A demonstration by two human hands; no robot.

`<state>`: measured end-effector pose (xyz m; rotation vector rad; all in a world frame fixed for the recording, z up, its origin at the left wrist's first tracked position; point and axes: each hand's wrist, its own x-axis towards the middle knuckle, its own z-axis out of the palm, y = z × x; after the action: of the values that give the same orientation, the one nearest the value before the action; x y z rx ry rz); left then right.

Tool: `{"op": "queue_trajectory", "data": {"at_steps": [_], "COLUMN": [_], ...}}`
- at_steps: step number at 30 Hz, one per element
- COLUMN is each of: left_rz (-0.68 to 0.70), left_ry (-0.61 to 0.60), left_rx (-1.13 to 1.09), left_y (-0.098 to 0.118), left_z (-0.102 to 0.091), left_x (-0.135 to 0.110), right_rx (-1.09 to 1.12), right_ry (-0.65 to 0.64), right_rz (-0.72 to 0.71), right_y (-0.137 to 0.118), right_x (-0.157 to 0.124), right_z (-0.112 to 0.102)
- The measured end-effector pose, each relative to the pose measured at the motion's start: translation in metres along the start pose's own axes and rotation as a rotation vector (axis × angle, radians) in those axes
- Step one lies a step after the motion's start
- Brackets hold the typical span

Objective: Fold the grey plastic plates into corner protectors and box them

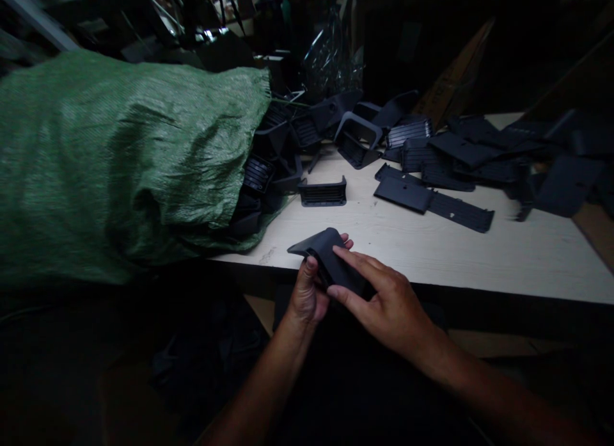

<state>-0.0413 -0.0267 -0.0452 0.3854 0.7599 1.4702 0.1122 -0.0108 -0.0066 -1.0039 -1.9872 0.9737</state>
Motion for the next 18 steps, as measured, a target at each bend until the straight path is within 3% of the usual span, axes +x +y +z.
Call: {"op": "queue_trajectory", "data": {"at_steps": [8,18], "left_rz": [-0.045,-0.029], "left_ry": [-0.057,-0.021], "left_rx": [-0.076,-0.102], "left_y": [0.0019,0.0053], "left_z": [0.0016,0.0084], "left_x": [0.0,0.0024], "right_rx": [-0.002,-0.051], "right_ry": [0.019,0.07], "right_rz": [0.008,0.004], "right_y": [-0.0038,-0.0072], "right_x": [-0.0018,-0.0053], "right_z": [-0.0035,0.0008]}}
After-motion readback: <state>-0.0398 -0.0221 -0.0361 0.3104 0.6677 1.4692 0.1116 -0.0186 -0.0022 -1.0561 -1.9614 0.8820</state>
